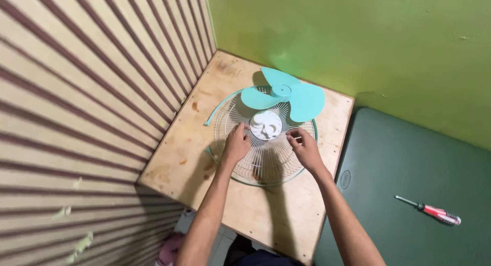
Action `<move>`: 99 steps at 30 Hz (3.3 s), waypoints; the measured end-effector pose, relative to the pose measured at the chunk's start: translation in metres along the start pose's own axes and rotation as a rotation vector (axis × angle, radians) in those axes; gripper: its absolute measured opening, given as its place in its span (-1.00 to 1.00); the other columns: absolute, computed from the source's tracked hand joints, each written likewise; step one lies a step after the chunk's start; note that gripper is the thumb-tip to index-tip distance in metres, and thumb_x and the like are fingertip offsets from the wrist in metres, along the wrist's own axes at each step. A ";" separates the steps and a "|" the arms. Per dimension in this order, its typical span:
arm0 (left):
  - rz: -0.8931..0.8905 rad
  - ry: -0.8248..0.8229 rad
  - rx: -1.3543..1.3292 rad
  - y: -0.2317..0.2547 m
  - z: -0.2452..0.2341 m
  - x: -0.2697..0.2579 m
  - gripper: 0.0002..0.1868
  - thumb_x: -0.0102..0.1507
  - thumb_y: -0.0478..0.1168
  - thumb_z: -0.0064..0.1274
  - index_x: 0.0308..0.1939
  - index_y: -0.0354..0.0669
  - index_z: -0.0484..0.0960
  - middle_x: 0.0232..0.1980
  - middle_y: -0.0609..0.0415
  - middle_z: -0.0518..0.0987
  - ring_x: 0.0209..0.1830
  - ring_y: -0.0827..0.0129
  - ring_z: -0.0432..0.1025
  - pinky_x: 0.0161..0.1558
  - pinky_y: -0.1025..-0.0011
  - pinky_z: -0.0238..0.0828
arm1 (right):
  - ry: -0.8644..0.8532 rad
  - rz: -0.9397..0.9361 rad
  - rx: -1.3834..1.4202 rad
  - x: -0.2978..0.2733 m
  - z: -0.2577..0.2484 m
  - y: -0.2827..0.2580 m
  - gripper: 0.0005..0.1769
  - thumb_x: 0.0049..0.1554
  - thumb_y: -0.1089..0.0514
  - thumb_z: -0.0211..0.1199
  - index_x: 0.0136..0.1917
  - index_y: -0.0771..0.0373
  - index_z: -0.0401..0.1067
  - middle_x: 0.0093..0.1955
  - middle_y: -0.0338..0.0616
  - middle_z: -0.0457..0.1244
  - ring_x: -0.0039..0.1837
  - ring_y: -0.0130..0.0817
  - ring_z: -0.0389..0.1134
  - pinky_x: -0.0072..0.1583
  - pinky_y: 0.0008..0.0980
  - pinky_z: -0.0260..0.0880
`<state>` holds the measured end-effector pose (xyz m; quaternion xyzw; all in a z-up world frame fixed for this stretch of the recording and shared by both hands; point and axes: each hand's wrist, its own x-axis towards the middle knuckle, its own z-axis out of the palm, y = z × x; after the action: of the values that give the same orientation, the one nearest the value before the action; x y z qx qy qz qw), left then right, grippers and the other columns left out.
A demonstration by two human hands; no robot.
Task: The person assembles a table fan by attaching the front grille, inserting the fan blades, and securing them with a nut. They then attach the rear grille and tighten a screw on a plastic ring using a screwdriver.
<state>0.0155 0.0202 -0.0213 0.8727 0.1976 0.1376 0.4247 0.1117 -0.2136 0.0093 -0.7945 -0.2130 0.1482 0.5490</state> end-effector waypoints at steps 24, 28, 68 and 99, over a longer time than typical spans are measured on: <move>-0.042 -0.268 -0.182 -0.078 0.041 0.048 -0.85 0.26 -0.25 0.09 -0.17 -0.25 0.52 -0.22 -0.09 0.67 -0.21 0.19 0.61 -0.16 0.27 0.51 | 0.237 -0.017 -0.558 0.021 0.088 0.001 -0.67 0.06 0.15 0.40 0.11 0.17 0.50 0.37 -0.01 0.21 0.26 0.04 0.29 0.23 -0.06 0.37; -0.068 -0.290 -0.188 -0.081 0.040 0.045 -0.89 0.30 -0.25 0.05 -0.18 -0.23 0.53 -0.27 -0.04 0.67 -0.29 0.27 0.59 -0.21 0.30 0.49 | 0.299 -0.105 -0.495 0.015 0.089 0.008 -0.76 0.12 0.16 0.37 0.05 0.25 0.48 0.37 0.01 0.23 0.29 0.07 0.30 0.26 -0.06 0.36; 0.272 -1.021 -0.805 0.435 0.291 -0.246 -0.66 0.38 -0.26 -0.01 0.23 -0.23 0.53 -0.22 0.17 0.53 -0.31 0.55 0.40 -0.25 0.51 0.44 | 0.938 -0.103 -0.142 -0.401 -0.342 0.003 -0.17 0.11 0.34 0.35 0.56 0.29 0.07 0.44 0.01 0.30 0.03 -0.35 0.50 0.09 -0.41 0.54; 0.791 -1.011 -0.888 0.739 0.542 -0.416 -0.88 0.35 -0.34 0.06 -0.05 -0.28 0.56 -0.13 0.06 0.59 -0.17 0.41 0.51 -0.09 0.42 0.49 | 1.150 0.025 -0.660 -0.599 -0.690 0.035 -0.31 -0.04 0.27 0.52 0.34 0.24 0.36 0.14 -0.08 0.32 0.10 -0.19 0.42 0.10 -0.27 0.46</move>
<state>0.0375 -0.9586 0.2112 0.5835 -0.4193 -0.0696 0.6921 -0.0763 -1.0830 0.2211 -0.8760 0.0888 -0.3661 0.3013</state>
